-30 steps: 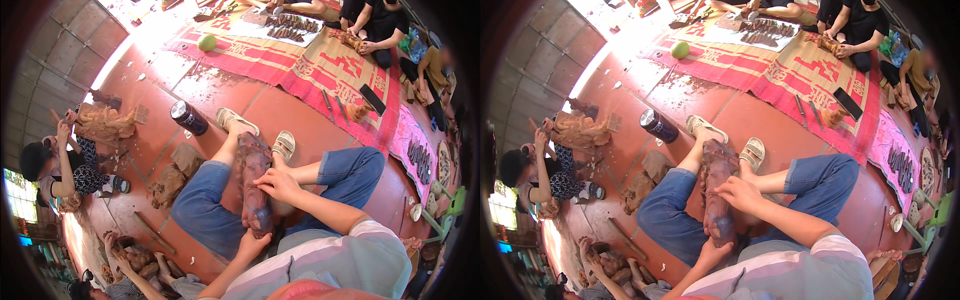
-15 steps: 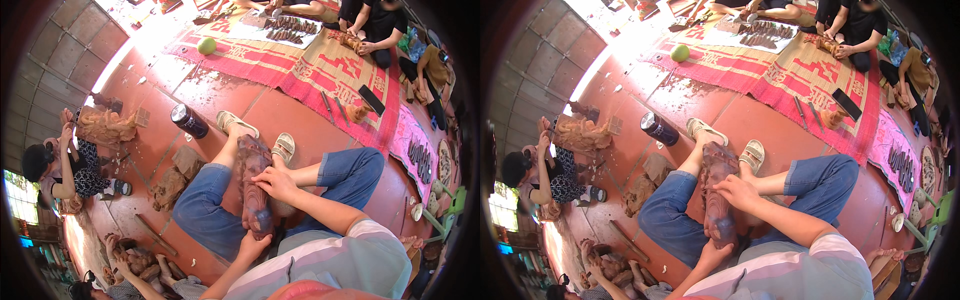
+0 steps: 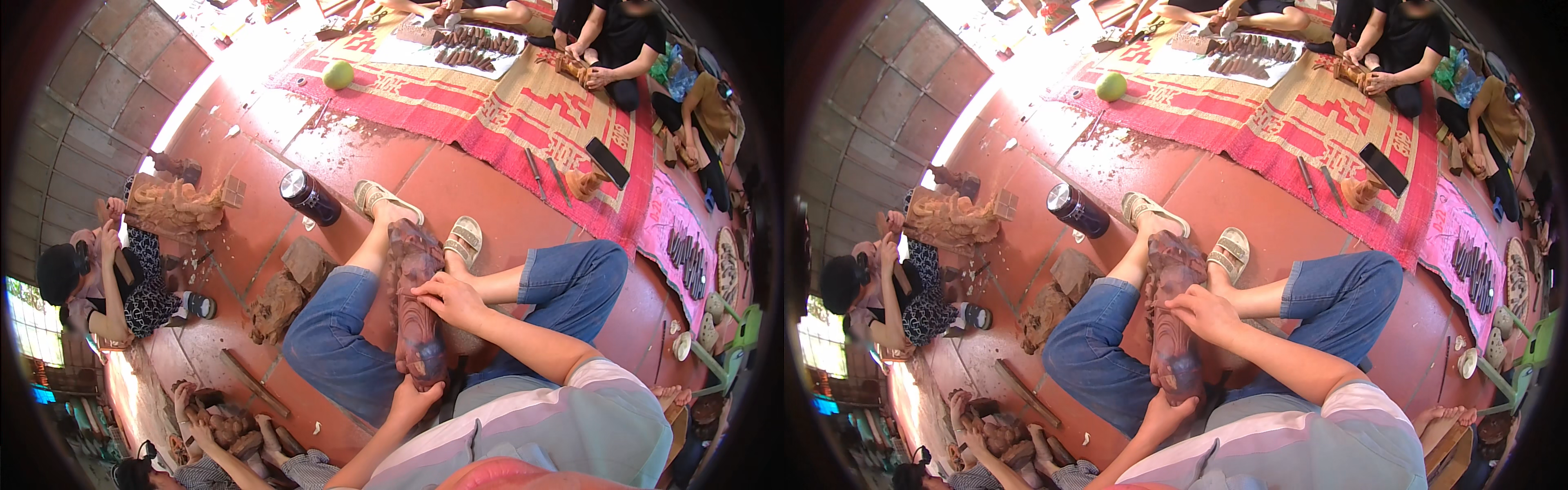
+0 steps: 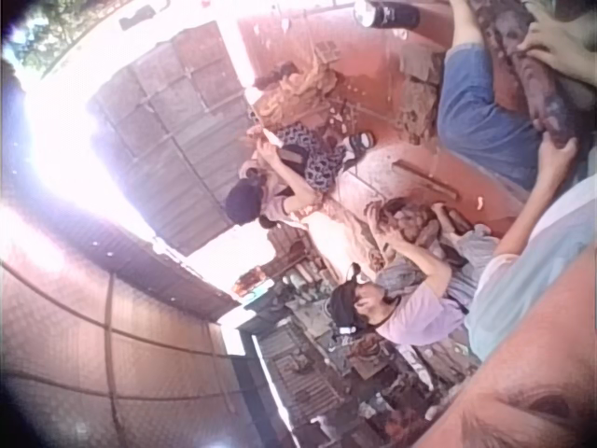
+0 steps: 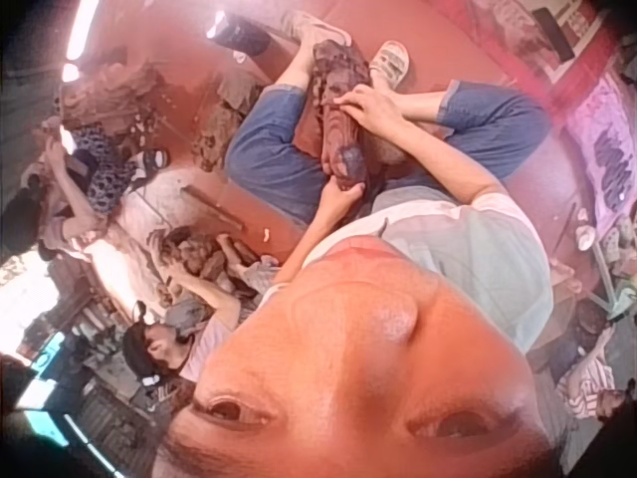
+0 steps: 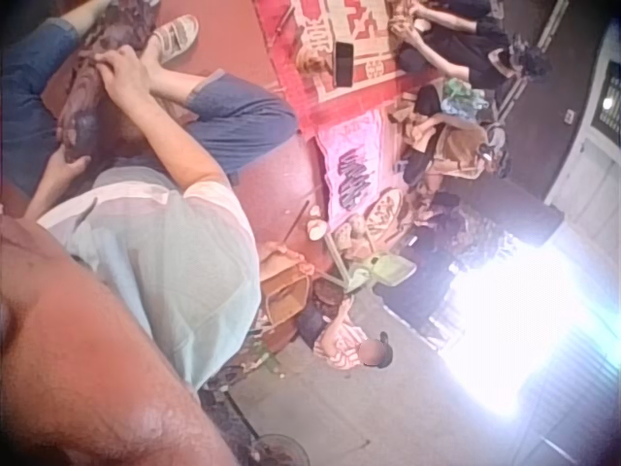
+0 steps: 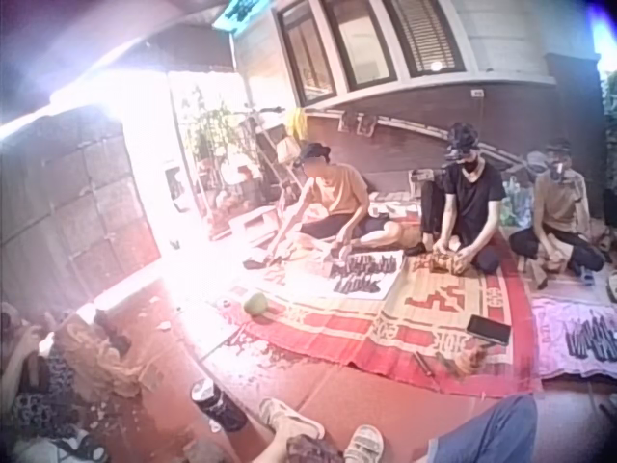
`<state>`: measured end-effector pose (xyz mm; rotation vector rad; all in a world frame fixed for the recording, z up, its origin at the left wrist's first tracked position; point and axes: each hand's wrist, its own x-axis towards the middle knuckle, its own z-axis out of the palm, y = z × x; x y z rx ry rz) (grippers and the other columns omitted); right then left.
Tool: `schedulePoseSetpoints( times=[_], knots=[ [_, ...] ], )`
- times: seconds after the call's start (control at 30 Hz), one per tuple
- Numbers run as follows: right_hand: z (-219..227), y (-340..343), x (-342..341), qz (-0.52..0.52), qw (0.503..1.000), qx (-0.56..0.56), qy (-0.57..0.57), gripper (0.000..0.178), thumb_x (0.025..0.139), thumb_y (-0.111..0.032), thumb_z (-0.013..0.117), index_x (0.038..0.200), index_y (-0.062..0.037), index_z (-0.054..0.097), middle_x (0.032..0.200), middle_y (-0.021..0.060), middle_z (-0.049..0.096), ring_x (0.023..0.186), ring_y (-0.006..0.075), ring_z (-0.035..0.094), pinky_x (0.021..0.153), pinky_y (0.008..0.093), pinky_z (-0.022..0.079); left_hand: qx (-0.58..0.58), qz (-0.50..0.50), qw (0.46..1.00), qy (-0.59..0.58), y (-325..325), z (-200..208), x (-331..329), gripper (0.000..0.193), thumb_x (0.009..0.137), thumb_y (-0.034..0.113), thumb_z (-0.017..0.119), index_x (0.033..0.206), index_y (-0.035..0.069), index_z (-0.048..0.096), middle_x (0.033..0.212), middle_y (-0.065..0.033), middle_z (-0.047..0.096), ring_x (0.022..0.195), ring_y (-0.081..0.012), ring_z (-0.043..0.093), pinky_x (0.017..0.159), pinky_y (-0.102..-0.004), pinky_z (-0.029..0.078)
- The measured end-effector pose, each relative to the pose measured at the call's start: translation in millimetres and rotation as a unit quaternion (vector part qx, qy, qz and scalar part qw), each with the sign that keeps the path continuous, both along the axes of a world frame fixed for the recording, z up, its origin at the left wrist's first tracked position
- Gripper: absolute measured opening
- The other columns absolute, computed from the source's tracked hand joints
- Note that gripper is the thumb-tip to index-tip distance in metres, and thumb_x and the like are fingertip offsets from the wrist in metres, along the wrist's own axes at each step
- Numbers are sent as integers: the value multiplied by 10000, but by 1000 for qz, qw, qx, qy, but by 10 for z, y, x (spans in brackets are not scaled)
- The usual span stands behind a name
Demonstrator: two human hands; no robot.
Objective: The person sits on the floor and carves a piece of wood using a small knife. They hold the wood with one hand and carefully shape it with the other, occasionally rotating the piece to access different sides.
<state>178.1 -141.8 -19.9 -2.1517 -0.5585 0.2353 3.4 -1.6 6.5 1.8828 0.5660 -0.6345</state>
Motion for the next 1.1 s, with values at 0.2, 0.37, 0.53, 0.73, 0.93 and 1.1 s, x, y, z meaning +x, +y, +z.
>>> schedulePoseSetpoints(
  times=[0.2, 0.37, 0.53, 0.73, 0.93, 1.1],
  knots=[
    [-6, 0, 2, 3, 1000, -3, 6, 183, 876, -293, 615, 1037, -231, 679, 916, 44, 569, 847, 255, 614, 728, 368, 508, -6, 2, 1000, 5, 8, -10, -8, 615, 738, 382, 718, 1155, -42, 561, 1070, -196, 661, 1011, -290, 642, 878, -339, 475],
    [-25, -7, 4, 6, 1000, 0, 3, 187, 877, -291, 613, 1041, -227, 676, 918, 47, 567, 843, 260, 613, 724, 371, 508, -11, 3, 1000, 3, -4, 21, 4, 605, 739, 381, 718, 1147, -39, 565, 1074, -194, 661, 1007, -287, 642, 879, -338, 475],
    [-16, -2, 5, 5, 1000, 5, 2, 189, 878, -295, 612, 1042, -226, 675, 919, 49, 567, 840, 262, 612, 719, 374, 508, -8, 6, 1000, 4, 2, 4, -5, 598, 742, 376, 714, 1139, -45, 565, 1075, -197, 659, 1003, -286, 642, 879, -337, 474],
    [-6, -5, 7, 5, 1000, 2, 1, 189, 878, -302, 612, 1040, -228, 676, 915, 46, 569, 838, 259, 615, 721, 375, 508, -9, 2, 1000, 7, 6, -7, -4, 597, 743, 368, 716, 1143, -47, 561, 1072, -194, 660, 1005, -283, 641, 879, -336, 474],
    [-25, -4, 5, 3, 1000, 4, -1, 186, 878, -301, 613, 1039, -231, 676, 912, 45, 570, 842, 256, 617, 724, 374, 509, -7, 2, 1000, 4, -4, 23, 10, 591, 746, 363, 719, 1143, -45, 558, 1069, -191, 662, 999, -281, 644, 874, -334, 476],
    [-74, -7, 3, 4, 1000, 9, -4, 184, 879, -296, 612, 1039, -231, 676, 916, 47, 569, 843, 259, 615, 725, 374, 509, -8, 1, 1000, -4, 1, -29, -16, 584, 748, 360, 719, 1138, -45, 559, 1058, -189, 666, 992, -279, 647, 871, -333, 477]
  ],
)
